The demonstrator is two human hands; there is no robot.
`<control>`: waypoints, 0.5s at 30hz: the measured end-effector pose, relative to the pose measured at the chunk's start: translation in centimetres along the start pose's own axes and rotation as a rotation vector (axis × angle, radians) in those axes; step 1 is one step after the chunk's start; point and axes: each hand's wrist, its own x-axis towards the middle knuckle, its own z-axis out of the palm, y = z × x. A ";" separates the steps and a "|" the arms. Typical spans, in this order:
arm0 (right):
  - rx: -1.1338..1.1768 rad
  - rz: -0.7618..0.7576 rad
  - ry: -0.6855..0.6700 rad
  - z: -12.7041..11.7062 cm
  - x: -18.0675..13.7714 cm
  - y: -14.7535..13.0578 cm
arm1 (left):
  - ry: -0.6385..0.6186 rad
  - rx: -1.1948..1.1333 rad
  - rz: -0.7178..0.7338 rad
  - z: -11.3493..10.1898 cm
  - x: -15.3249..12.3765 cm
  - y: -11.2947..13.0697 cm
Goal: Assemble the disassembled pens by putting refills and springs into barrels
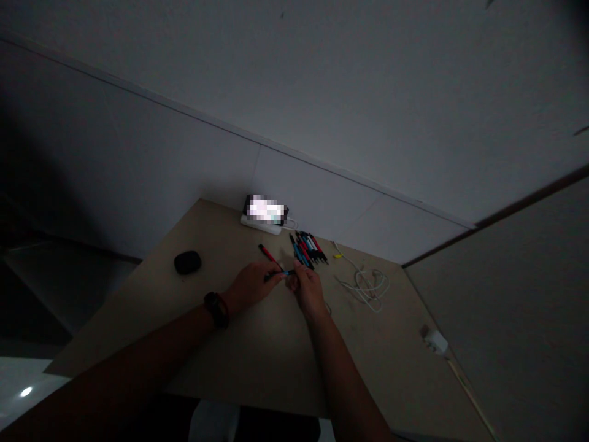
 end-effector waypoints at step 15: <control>-0.029 -0.021 -0.054 0.1 -0.2 -0.2 | -0.020 -0.032 -0.031 0.3 -0.1 -0.2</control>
